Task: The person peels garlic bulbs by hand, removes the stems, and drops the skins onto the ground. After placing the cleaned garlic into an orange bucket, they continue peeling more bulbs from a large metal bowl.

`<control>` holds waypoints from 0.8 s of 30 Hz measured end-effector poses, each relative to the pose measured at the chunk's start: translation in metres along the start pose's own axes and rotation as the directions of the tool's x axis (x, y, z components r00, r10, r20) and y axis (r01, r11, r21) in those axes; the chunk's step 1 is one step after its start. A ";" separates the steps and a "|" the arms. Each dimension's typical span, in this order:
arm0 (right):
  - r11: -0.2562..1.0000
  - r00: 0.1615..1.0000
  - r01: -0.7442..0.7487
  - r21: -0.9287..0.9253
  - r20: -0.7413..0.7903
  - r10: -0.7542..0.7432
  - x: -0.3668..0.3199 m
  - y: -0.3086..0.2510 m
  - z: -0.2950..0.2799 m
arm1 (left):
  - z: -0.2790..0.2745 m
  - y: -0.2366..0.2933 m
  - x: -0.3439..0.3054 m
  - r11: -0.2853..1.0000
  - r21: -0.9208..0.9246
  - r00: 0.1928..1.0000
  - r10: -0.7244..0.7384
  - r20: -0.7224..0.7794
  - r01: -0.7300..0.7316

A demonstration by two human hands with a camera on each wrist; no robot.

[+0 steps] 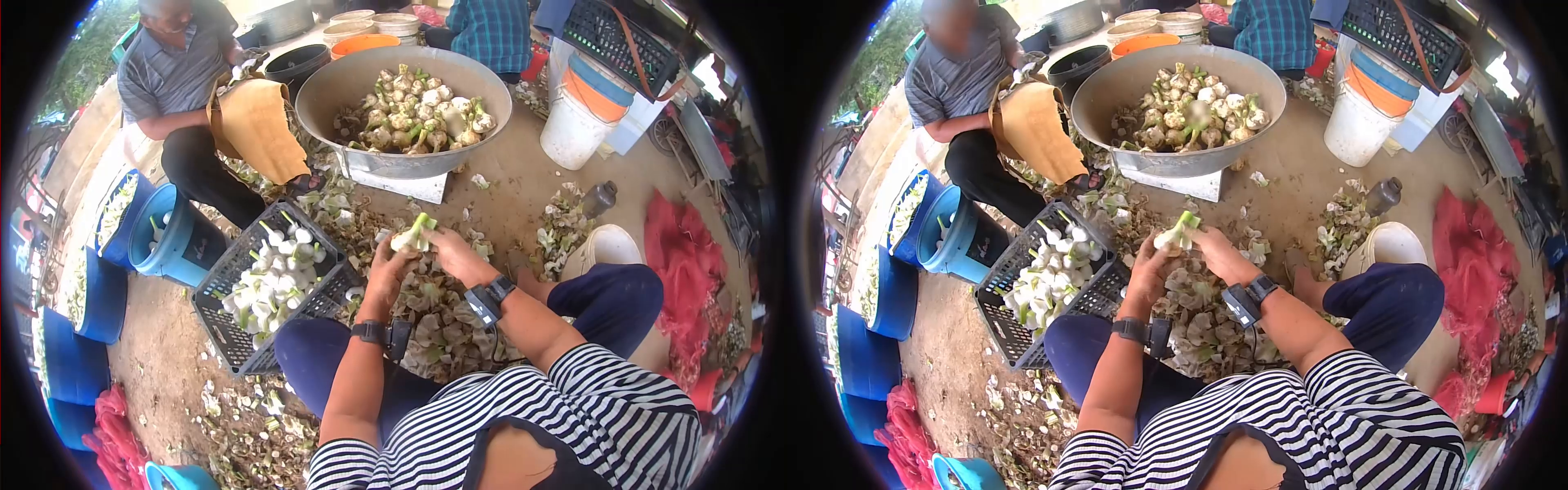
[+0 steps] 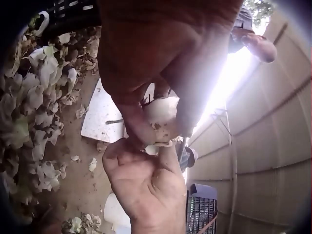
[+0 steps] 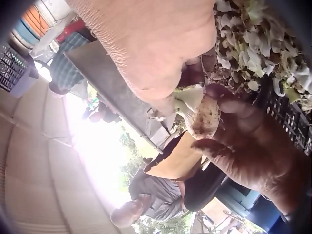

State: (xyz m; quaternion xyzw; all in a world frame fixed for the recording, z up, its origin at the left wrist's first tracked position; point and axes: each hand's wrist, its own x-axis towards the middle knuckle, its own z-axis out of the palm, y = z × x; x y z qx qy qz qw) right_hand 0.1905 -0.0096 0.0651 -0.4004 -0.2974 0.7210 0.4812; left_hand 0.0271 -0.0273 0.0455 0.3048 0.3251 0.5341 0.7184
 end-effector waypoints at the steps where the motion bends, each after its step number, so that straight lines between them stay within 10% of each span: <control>1: 1.000 1.000 0.006 -0.019 0.022 -0.005 0.002 0.004 -0.003 | 0.001 -0.002 -0.002 0.998 0.057 0.999 0.035 0.040 -0.037; 7: 0.900 0.977 0.212 -0.380 0.108 -0.185 0.003 0.005 -0.006 | 0.001 0.017 -0.007 1.000 -0.031 0.993 -0.007 -0.122 0.003; 11: 0.931 0.976 0.209 -0.300 0.125 -0.179 0.001 0.013 -0.001 | -0.030 0.021 0.001 0.955 -0.027 0.955 -0.294 0.034 0.295; 12: 0.931 0.980 0.200 -0.306 0.081 -0.184 0.002 0.016 -0.004 | -0.031 0.014 0.005 0.953 0.299 0.994 -0.011 -0.110 0.043; 14: 0.899 0.981 0.182 -0.397 0.009 -0.194 0.002 0.016 -0.005 | -0.022 -0.002 0.012 0.453 0.852 0.811 0.582 -0.061 -0.261; 15: 0.863 0.980 0.166 -0.477 -0.021 -0.200 -0.001 0.013 -0.002 | -0.001 0.013 -0.005 0.223 0.943 0.738 0.673 0.036 -0.249; 18: 0.709 0.981 0.112 -0.696 -0.035 -0.190 0.004 0.015 -0.003 | -0.001 0.013 -0.006 0.130 0.969 0.836 0.538 0.108 -0.209; 19: 0.644 0.983 0.094 -0.760 -0.030 -0.178 0.007 0.017 -0.005 | -0.009 0.007 0.000 0.440 0.873 0.893 0.449 -0.011 -0.211; 24: 0.026 0.857 0.217 -0.976 0.178 -0.483 0.013 0.013 -0.010 | -0.029 -0.004 0.014 0.951 0.273 0.981 0.171 -0.087 -0.142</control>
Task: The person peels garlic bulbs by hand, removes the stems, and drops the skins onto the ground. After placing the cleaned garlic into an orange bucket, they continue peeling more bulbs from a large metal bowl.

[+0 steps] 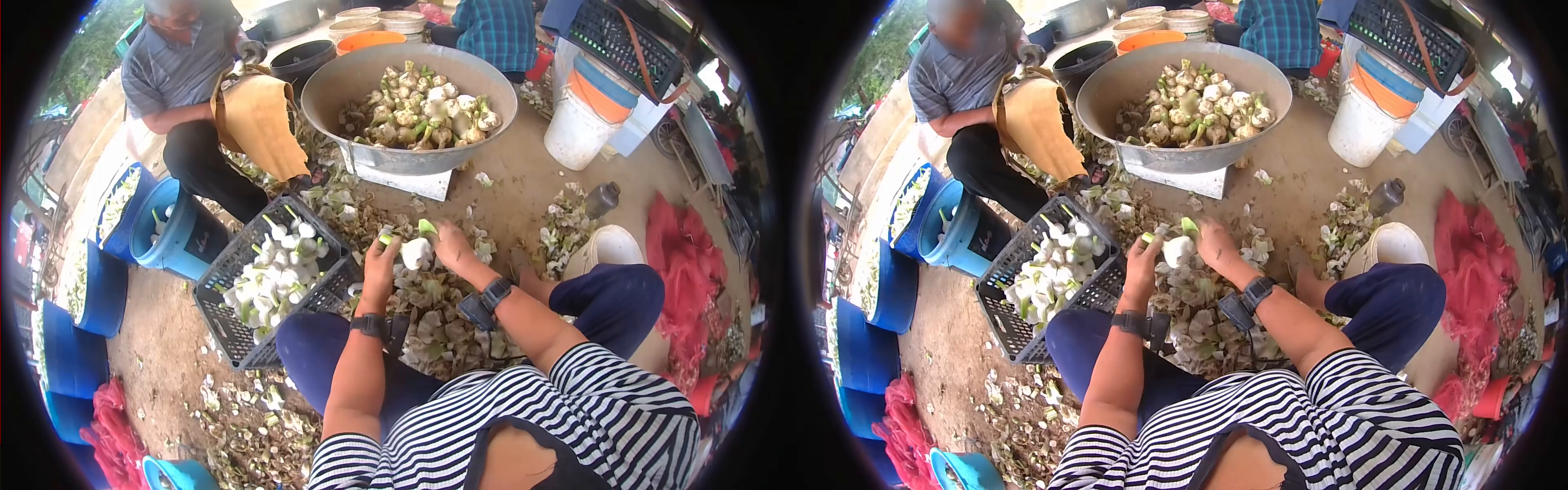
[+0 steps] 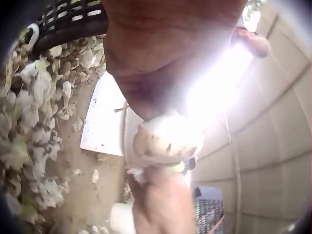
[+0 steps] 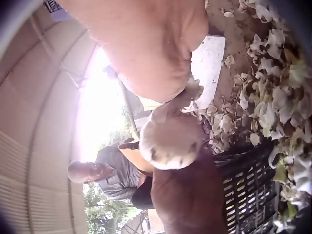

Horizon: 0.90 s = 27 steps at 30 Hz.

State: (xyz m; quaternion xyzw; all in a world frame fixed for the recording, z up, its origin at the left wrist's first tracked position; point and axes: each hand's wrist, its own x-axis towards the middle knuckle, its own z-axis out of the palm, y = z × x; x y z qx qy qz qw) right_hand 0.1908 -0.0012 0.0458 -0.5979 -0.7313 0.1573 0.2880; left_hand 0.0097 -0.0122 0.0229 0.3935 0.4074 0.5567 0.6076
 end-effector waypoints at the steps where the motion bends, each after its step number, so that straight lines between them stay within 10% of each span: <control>1: 0.988 0.991 0.128 -0.083 -0.019 -0.130 -0.002 0.001 -0.003 | 0.004 0.010 -0.003 0.977 -0.189 0.995 -0.100 -0.013 0.096; 3: 0.928 0.962 0.252 -0.273 0.171 -0.211 -0.009 -0.011 -0.016 | 0.002 0.019 -0.003 0.876 -0.440 0.975 -0.221 -0.001 0.198; 6: 0.856 0.907 0.041 0.515 0.340 -0.247 -0.015 -0.025 -0.025 | -0.015 -0.002 0.005 0.748 -0.588 0.935 -0.351 0.044 0.308; 7: 0.354 0.877 -0.332 0.874 0.425 -0.226 -0.013 -0.038 -0.035 | -0.016 -0.008 0.009 0.706 -0.651 0.912 -0.407 -0.051 0.279; 8: -0.121 0.907 -0.302 0.946 0.246 -0.341 -0.008 -0.049 -0.049 | -0.019 -0.012 0.011 0.718 -0.636 0.898 -0.432 -0.087 0.284; 10: -0.468 0.972 -0.234 0.852 0.214 -0.096 0.005 -0.019 -0.039 | -0.023 -0.020 0.013 0.737 -0.606 0.863 -0.480 -0.155 0.301; 11: -0.438 0.974 -0.196 0.877 0.225 0.015 0.011 -0.007 -0.034 | -0.024 -0.021 0.011 0.748 -0.594 0.886 -0.447 -0.123 0.295; 13: 0.393 0.882 -0.315 0.864 0.420 -0.215 0.017 0.026 -0.039 | -0.024 -0.019 0.013 0.731 -0.609 0.883 -0.458 -0.104 0.307; 15: 0.993 0.684 -0.074 0.097 0.729 -0.020 0.016 0.037 -0.036 | -0.023 -0.016 0.011 0.709 -0.633 0.888 -0.455 -0.075 0.310; 16: 0.971 0.604 0.175 -0.163 0.797 0.025 0.010 0.020 -0.053 | -0.021 -0.010 0.006 0.696 -0.652 0.895 -0.443 -0.058 0.302; 18: 0.957 0.696 0.209 -0.202 0.718 0.000 0.002 0.087 -0.014 | -0.012 -0.001 0.003 0.708 -0.656 0.922 -0.384 -0.050 0.259; 21: 0.806 0.783 -0.478 0.349 0.586 0.211 0.010 0.126 -0.009 | 0.001 0.020 0.000 0.574 -0.745 0.888 -0.457 0.053 0.340; 24: 0.780 0.821 -0.563 0.272 0.292 0.490 0.039 0.278 0.074 | 0.015 0.017 -0.003 0.650 -0.662 0.820 -0.565 -0.092 0.374; 27: 0.847 0.852 -0.518 0.117 0.161 0.498 0.054 0.248 0.027 | 0.031 -0.005 0.002 0.667 -0.598 0.858 -0.508 0.072 0.445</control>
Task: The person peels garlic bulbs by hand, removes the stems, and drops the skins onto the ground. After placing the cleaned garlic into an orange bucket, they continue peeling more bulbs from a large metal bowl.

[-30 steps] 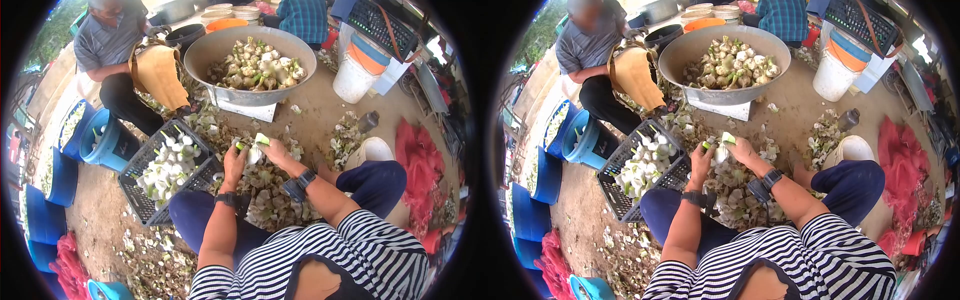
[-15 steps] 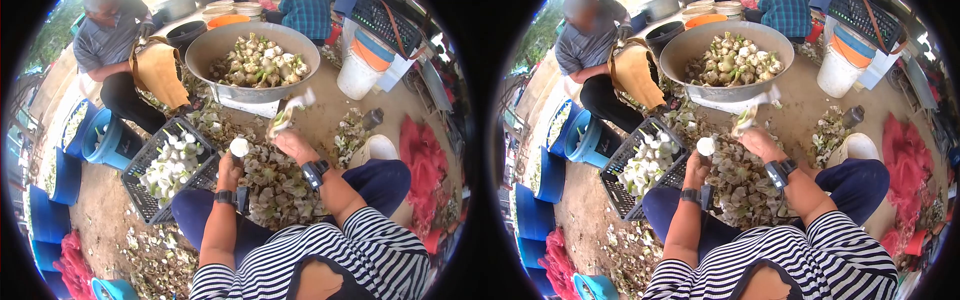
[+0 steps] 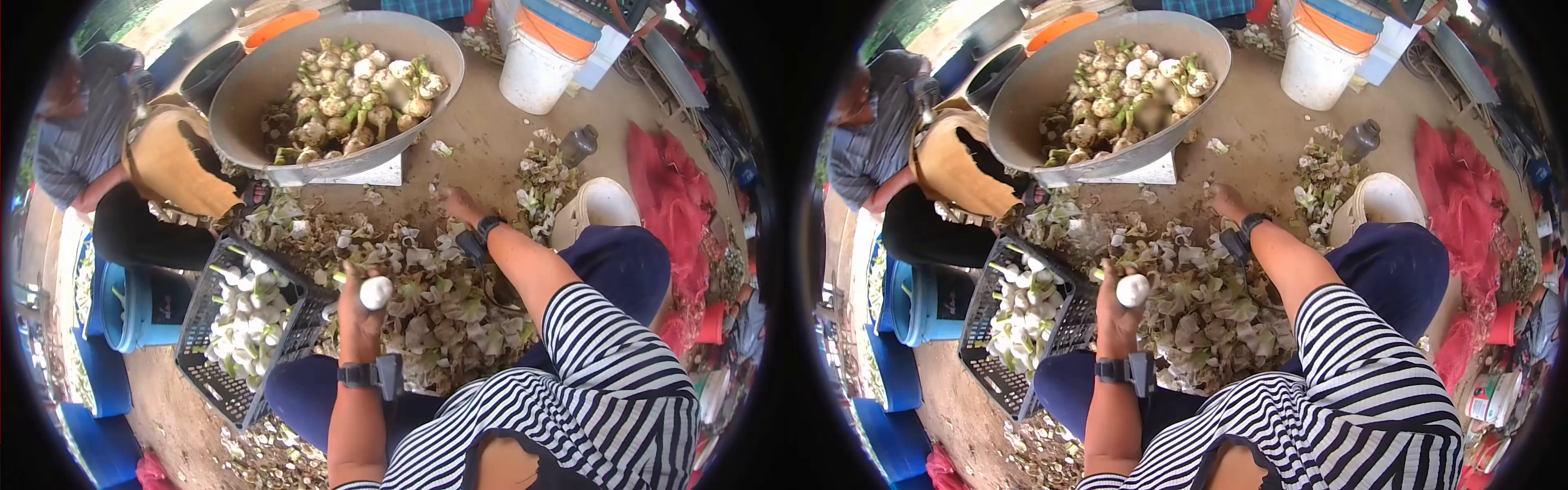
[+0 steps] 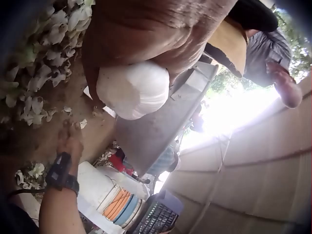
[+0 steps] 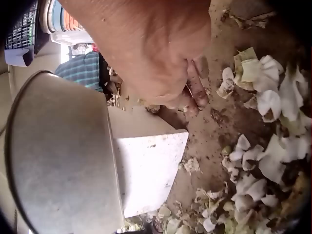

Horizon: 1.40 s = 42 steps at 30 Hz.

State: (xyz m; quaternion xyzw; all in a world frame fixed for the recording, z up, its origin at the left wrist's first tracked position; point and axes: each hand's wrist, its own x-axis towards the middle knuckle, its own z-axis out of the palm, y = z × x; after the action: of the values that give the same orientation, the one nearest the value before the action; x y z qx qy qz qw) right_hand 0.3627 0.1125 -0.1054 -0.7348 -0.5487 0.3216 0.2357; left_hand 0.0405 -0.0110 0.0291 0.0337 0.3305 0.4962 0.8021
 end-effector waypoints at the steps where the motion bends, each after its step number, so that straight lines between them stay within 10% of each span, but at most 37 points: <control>1: 1.000 1.000 -0.014 0.006 -0.011 0.014 0.009 -0.005 -0.005 | 0.009 -0.009 0.002 0.996 0.088 0.999 -0.005 0.052 0.000; 3: 0.970 0.991 -0.127 0.207 0.060 0.117 0.055 0.007 -0.004 | 0.045 -0.018 -0.007 0.889 0.457 1.000 -0.021 -0.017 0.027; 5: 0.998 0.978 0.056 -0.020 -0.202 -0.059 0.110 0.035 0.010 | 0.048 -0.033 0.005 0.801 0.599 0.999 -0.016 0.051 -0.018; 11: 0.953 0.888 0.135 -0.270 -0.394 -0.238 0.234 0.059 0.015 | 0.033 -0.035 0.032 0.905 0.343 0.964 -0.266 -0.006 0.252; 18: 0.942 0.870 0.079 -0.325 -0.438 -0.224 0.275 0.063 0.008 | 0.016 -0.023 0.047 0.922 0.317 0.973 -0.189 -0.132 0.222; 24: 0.868 0.930 0.263 0.421 -0.350 -0.112 0.183 0.044 0.024 | 0.018 -0.018 0.050 0.888 0.438 0.988 -0.093 -0.120 0.136; 27: 0.647 0.997 0.063 0.760 -0.083 0.000 0.104 0.022 0.033 | 0.022 -0.016 0.046 0.852 0.520 0.995 -0.001 -0.103 0.055; 30: 0.542 0.965 -0.257 0.800 0.245 0.095 0.020 -0.014 0.036 | 0.002 -0.016 0.045 0.634 0.765 0.983 0.185 -0.004 -0.116; 33: 0.342 0.920 -0.301 0.890 0.365 -0.140 -0.049 -0.072 0.034 | 0.007 -0.011 0.038 0.531 0.831 0.952 0.306 -0.006 -0.165; 42: 0.122 0.932 -0.305 0.944 0.323 -0.166 -0.123 -0.167 0.043 | 0.028 0.004 -0.010 -0.214 0.896 0.701 0.562 0.439 -0.389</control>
State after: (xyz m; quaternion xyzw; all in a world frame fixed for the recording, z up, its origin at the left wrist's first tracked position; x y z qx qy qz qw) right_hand 0.1982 0.0423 0.0089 -0.3480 -0.1934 0.7387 0.5439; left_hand 0.0507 -0.0098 0.0576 0.6606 0.5813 0.3929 0.2669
